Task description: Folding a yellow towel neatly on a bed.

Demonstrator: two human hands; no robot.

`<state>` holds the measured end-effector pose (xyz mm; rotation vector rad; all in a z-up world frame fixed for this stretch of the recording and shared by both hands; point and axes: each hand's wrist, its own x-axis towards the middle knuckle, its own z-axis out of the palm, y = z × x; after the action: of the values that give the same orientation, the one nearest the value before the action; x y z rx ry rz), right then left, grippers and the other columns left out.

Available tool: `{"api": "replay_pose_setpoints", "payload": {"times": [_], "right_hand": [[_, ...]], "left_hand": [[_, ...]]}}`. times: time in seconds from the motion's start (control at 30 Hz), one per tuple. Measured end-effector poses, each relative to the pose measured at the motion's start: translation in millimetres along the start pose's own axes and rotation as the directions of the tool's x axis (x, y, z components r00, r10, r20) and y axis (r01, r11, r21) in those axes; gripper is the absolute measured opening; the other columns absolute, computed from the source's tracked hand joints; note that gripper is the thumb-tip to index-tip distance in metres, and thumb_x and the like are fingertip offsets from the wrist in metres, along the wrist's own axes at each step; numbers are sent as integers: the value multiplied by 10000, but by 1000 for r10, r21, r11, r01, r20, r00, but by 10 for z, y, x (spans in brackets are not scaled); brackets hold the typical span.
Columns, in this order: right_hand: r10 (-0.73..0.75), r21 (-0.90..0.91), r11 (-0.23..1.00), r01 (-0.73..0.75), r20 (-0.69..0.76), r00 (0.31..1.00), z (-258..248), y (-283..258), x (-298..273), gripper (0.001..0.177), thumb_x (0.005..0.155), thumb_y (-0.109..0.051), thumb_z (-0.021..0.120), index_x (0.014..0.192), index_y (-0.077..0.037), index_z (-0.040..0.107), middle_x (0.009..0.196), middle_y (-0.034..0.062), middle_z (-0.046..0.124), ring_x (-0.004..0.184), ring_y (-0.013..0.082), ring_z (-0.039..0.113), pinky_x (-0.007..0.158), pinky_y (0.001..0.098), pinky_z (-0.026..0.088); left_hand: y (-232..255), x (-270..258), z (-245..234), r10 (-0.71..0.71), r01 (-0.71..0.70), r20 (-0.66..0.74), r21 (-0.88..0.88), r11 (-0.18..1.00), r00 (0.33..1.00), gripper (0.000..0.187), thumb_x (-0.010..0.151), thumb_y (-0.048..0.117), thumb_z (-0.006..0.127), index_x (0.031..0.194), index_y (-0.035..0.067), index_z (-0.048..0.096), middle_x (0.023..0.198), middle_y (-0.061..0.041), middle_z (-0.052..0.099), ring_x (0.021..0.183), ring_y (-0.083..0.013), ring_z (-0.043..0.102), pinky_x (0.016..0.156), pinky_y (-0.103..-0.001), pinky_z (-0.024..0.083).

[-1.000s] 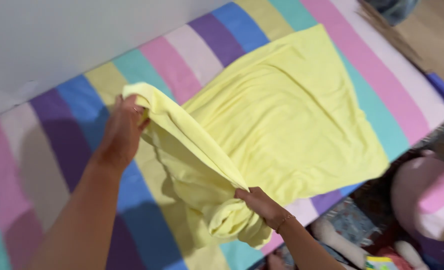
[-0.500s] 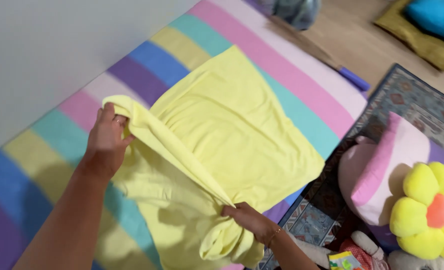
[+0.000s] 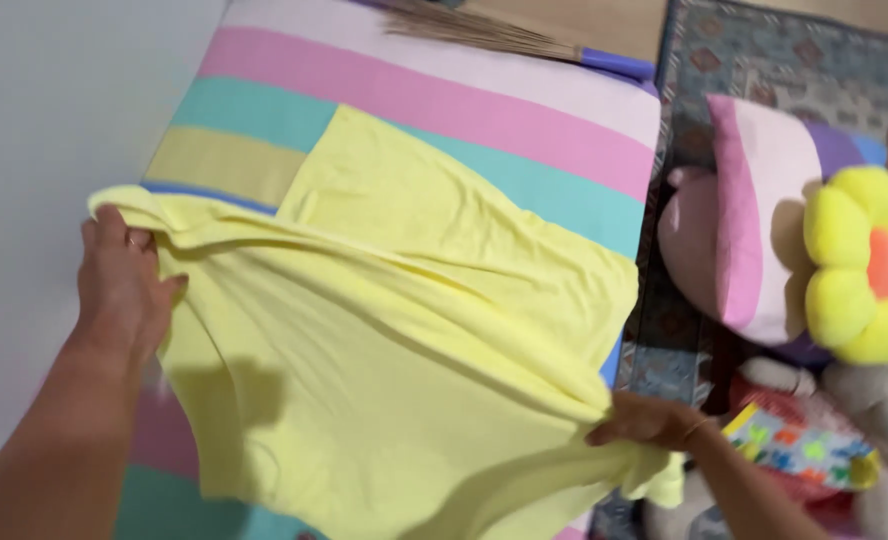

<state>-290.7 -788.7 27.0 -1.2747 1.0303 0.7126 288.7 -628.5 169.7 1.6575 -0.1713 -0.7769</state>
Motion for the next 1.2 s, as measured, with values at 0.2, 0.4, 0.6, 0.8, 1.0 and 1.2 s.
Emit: {"api": "replay_pose_setpoints", "payload": {"times": [0.2,0.4,0.6,0.8,1.0,1.2], "right_hand": [[-60,-59,997,43,-329,942,-712,-173,-154,506,920,-456,680,1286,-131,805,1181,134,742,1112,211,677,1015,363,497],[-211,-148,963,226,-933,291,-1455,-631,-21,729,861,-418,753,1479,-112,516,1261,191,649,1145,346,639,931,492,540],[-198,-143,972,185,-924,326,-863,-416,1009,687,883,-412,781,1434,-99,517,1413,242,406,1119,325,587,1005,441,515],[-102,18,987,161,-701,706,276,228,1793,695,810,-330,816,1406,-126,523,1432,192,375,1113,329,654,1036,378,553],[-122,-88,992,90,-495,860,579,509,1839,821,827,-256,811,1534,-145,408,1624,169,295,1426,347,459,1174,388,411],[-214,-163,975,154,-470,856,475,639,1749,867,815,-216,796,1554,-146,348,1664,143,205,1430,352,442,1133,400,437]], "left_hand": [[245,767,734,-62,36,180,145,989,982,536,1021,557,301,1486,292,293,1642,40,349,1540,-222,282,1148,-714,157],[507,1258,1832,21,-211,482,343,915,876,737,1024,528,380,1579,327,-61,1683,-6,289,1452,-297,424,1085,-605,362],[-945,1481,2106,-273,-393,710,620,679,649,983,947,518,600,1629,196,-31,1677,-113,343,1387,-294,519,1135,-459,396],[-2386,827,1854,-437,-518,664,747,416,606,988,896,439,701,1633,200,87,1559,-171,475,1432,-323,468,1186,-419,375],[-2801,72,2004,-455,-527,640,768,363,619,931,897,269,710,1622,323,128,1594,-123,403,1443,-304,433,1172,-428,380],[-3062,-333,2227,-269,-712,743,667,218,613,878,870,207,718,1591,322,231,1564,-9,442,1396,-267,469,1133,-422,426]]}}
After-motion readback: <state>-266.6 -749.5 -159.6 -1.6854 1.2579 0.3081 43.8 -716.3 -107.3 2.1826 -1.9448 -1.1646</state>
